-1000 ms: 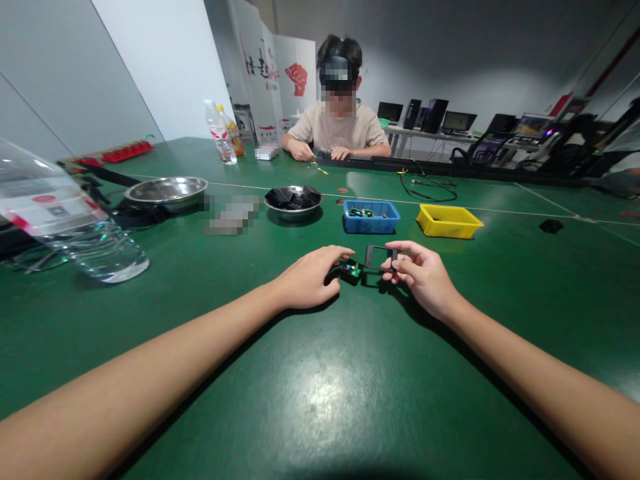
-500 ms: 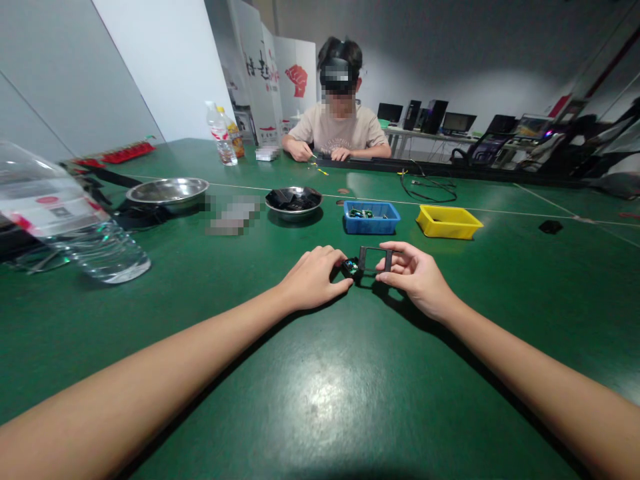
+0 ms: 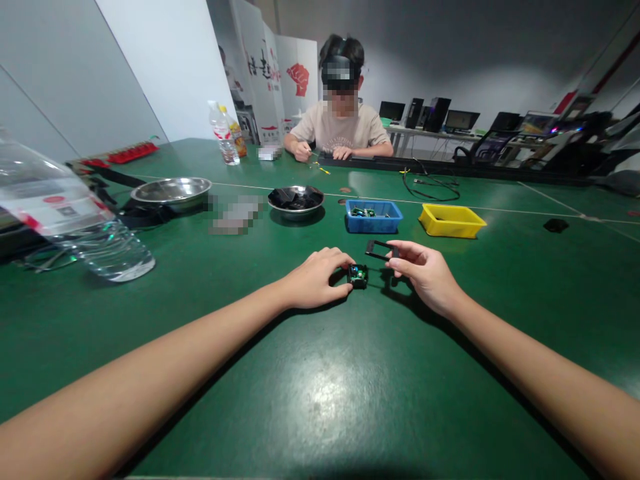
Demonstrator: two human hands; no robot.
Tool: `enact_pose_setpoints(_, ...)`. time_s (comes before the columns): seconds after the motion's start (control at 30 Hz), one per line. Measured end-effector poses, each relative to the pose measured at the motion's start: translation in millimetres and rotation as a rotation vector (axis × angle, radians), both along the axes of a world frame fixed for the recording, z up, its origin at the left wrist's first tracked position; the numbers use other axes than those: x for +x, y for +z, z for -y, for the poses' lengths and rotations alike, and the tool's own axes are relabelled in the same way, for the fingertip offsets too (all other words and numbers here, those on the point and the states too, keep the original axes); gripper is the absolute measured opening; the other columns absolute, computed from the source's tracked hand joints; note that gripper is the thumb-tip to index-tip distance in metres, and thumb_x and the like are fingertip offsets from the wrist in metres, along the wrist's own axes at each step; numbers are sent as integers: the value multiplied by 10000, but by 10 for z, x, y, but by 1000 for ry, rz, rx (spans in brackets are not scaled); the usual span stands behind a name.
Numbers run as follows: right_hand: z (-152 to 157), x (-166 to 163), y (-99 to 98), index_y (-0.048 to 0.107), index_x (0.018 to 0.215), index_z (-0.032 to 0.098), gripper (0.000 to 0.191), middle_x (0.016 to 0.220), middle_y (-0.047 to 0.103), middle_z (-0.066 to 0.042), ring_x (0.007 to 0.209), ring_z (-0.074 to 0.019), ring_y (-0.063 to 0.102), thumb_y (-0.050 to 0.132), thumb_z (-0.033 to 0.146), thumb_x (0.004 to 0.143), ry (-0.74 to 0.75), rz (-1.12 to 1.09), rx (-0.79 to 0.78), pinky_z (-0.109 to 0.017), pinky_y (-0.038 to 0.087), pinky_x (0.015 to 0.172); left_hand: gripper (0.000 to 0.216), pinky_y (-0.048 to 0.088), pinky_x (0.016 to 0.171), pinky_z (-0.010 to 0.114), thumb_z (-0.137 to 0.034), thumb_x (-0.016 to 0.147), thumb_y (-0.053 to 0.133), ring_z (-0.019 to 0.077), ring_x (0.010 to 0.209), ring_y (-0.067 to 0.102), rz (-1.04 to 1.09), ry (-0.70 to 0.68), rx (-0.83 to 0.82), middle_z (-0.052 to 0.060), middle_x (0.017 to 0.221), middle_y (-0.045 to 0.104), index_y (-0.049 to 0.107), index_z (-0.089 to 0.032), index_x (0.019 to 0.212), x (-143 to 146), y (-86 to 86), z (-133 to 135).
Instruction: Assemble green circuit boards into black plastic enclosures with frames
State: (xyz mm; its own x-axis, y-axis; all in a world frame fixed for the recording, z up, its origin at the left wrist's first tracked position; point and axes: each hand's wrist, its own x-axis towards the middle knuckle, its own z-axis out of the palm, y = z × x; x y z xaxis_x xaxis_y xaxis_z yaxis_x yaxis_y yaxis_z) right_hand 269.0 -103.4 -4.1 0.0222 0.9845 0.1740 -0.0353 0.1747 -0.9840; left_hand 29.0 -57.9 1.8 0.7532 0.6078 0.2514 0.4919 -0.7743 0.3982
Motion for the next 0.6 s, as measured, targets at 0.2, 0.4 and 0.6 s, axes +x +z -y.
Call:
enact_pose_setpoints(0.2, 65, -41, 9, 739, 1083, 204, 468, 949, 716, -40, 861, -194, 654, 851, 346, 651, 126, 222, 34, -359, 530, 816, 303, 446, 938, 423, -348, 850, 602, 263, 1040, 565, -49, -17, 10, 90, 1117, 610, 609, -209, 1119, -9, 13, 19)
enact_pose_setpoints(0.4, 88, -57, 7, 734, 1141, 212, 454, 994, 680, -54, 876, -202, 642, 813, 343, 713, 173, 397, 129, -328, 530, 743, 468, 441, 960, 432, -397, 828, 652, 279, 1082, 569, -43, 0, 4, 103, 1159, 616, 565, -212, 1250, -25, 10, 10)
enact_pose_setpoints(0.6, 75, -38, -18, 711, 1197, 227, 480, 1044, 683, -57, 888, -206, 637, 795, 378, 750, 187, 504, 177, -329, 511, 748, 567, 462, 940, 396, -450, 791, 718, 250, 1041, 606, 97, -34, -22, 91, 1137, 651, 537, -189, 1260, -61, 28, -16)
